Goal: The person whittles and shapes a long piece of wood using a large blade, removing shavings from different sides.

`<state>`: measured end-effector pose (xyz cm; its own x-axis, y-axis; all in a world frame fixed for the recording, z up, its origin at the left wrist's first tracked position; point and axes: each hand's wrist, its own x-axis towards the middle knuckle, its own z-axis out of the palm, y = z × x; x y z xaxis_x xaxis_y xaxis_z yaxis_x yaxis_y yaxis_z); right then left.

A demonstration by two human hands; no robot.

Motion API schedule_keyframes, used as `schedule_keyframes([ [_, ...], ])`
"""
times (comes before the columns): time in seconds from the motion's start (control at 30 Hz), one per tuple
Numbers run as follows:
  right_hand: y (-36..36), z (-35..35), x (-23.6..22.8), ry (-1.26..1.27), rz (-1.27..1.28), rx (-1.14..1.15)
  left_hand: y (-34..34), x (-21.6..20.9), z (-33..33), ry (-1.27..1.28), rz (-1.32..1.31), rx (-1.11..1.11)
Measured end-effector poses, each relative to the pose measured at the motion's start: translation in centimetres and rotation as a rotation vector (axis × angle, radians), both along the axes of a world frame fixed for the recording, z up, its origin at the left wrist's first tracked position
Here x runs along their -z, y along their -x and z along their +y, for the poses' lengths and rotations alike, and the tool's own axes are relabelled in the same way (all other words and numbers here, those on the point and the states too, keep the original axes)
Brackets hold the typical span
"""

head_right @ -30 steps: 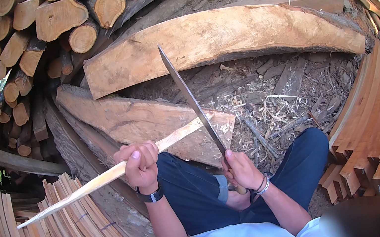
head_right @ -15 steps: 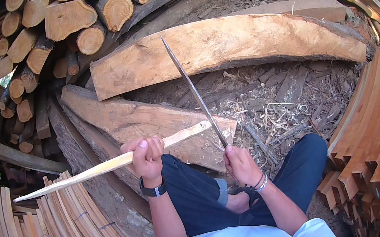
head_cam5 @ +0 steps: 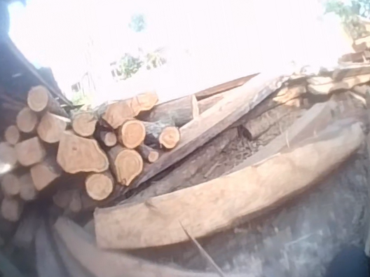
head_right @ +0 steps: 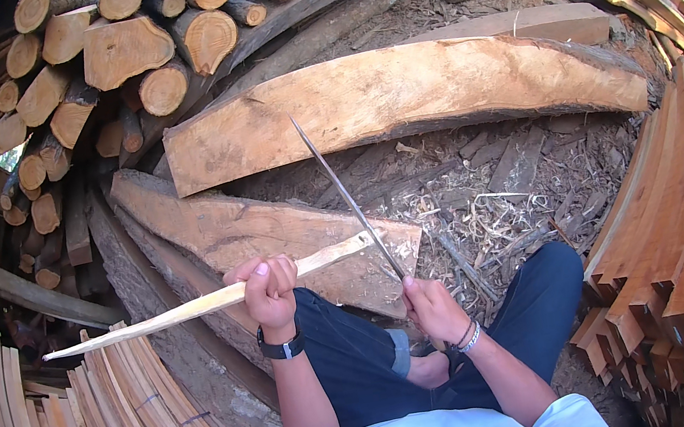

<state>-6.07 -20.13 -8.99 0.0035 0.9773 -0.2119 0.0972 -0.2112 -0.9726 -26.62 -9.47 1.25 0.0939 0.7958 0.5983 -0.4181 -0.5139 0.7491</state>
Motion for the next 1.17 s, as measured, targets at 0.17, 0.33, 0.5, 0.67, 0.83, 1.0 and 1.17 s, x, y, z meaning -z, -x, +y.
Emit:
schedule_keyframes([
  [0.17,0.8,-1.2,-0.3,-0.067,0.028,0.019,-0.1,0.2,-0.4,0.021,-0.011,0.000],
  [0.33,1.7,-1.8,8.5,0.005,-0.425,0.078,-0.1,0.7,-0.6,-0.025,-0.059,-0.004],
  [0.5,1.3,0.3,1.0,-0.090,-0.221,0.027,0.5,0.7,-0.5,-0.045,-0.068,0.012],
  [0.67,0.7,0.2,-3.7,-0.102,0.025,-0.043,1.1,-0.4,-0.7,-0.085,-0.098,-0.036],
  [0.83,1.7,-0.5,0.4,0.081,0.159,-0.066,2.6,-0.9,0.5,-0.003,-0.149,-0.004],
  [1.0,3.0,0.2,2.6,0.165,0.164,-0.100,2.2,-0.3,1.3,0.049,-0.117,-0.049],
  [1.17,2.8,1.5,0.2,-0.062,0.072,-0.098,1.7,-1.0,2.1,0.070,-0.098,-0.084],
])
